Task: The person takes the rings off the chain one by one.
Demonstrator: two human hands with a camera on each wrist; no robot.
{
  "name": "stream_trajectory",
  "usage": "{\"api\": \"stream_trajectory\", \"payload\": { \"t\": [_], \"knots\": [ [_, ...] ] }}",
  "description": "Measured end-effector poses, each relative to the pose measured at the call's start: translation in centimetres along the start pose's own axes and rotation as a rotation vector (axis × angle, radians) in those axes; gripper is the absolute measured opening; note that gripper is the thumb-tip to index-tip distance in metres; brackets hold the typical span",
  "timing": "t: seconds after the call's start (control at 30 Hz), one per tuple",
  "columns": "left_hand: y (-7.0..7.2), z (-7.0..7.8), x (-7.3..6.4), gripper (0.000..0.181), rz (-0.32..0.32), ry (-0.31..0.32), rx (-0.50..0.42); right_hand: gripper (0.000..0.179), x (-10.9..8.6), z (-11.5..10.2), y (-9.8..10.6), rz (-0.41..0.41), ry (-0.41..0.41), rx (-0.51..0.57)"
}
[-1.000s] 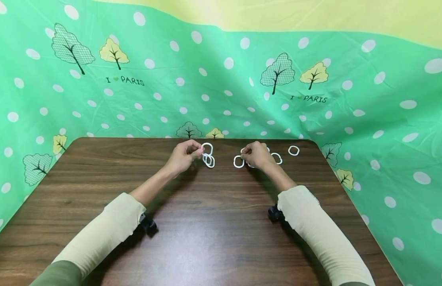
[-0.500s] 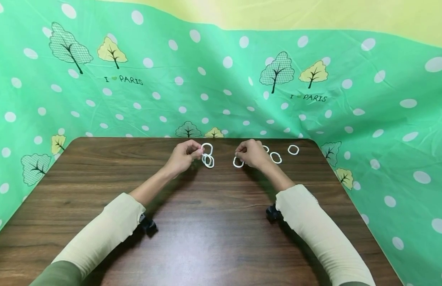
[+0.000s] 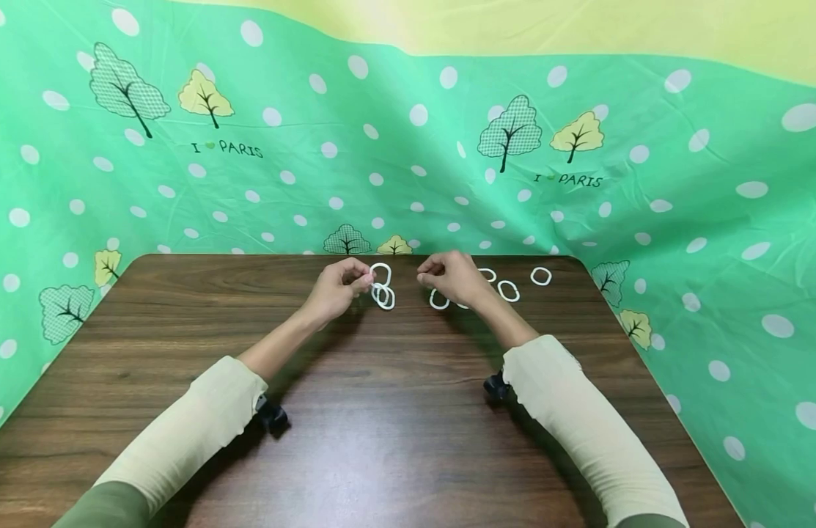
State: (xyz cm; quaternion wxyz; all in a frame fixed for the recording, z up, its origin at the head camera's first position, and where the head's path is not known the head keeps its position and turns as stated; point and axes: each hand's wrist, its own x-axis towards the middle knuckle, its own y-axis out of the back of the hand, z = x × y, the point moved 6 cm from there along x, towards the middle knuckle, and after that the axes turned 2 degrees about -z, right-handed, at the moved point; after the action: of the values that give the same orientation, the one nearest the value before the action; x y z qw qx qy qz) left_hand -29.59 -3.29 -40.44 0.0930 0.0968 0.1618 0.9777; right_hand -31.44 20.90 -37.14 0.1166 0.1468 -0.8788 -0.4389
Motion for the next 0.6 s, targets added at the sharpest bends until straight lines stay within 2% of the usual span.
{"api": "stream_trajectory", "payload": {
  "t": [0.4, 0.6],
  "knots": [
    [0.1, 0.2, -0.1, 0.009, 0.001, 0.004, -0.013, 0.021, 0.7, -2.5, -0.6, 0.024, 0.066, 0.132],
    [0.1, 0.1, -0.1, 0.009, -0.003, 0.010, -0.015, 0.022, 1.0, -3.4, -1.3, 0.016, 0.075, 0.243]
  ]
}}
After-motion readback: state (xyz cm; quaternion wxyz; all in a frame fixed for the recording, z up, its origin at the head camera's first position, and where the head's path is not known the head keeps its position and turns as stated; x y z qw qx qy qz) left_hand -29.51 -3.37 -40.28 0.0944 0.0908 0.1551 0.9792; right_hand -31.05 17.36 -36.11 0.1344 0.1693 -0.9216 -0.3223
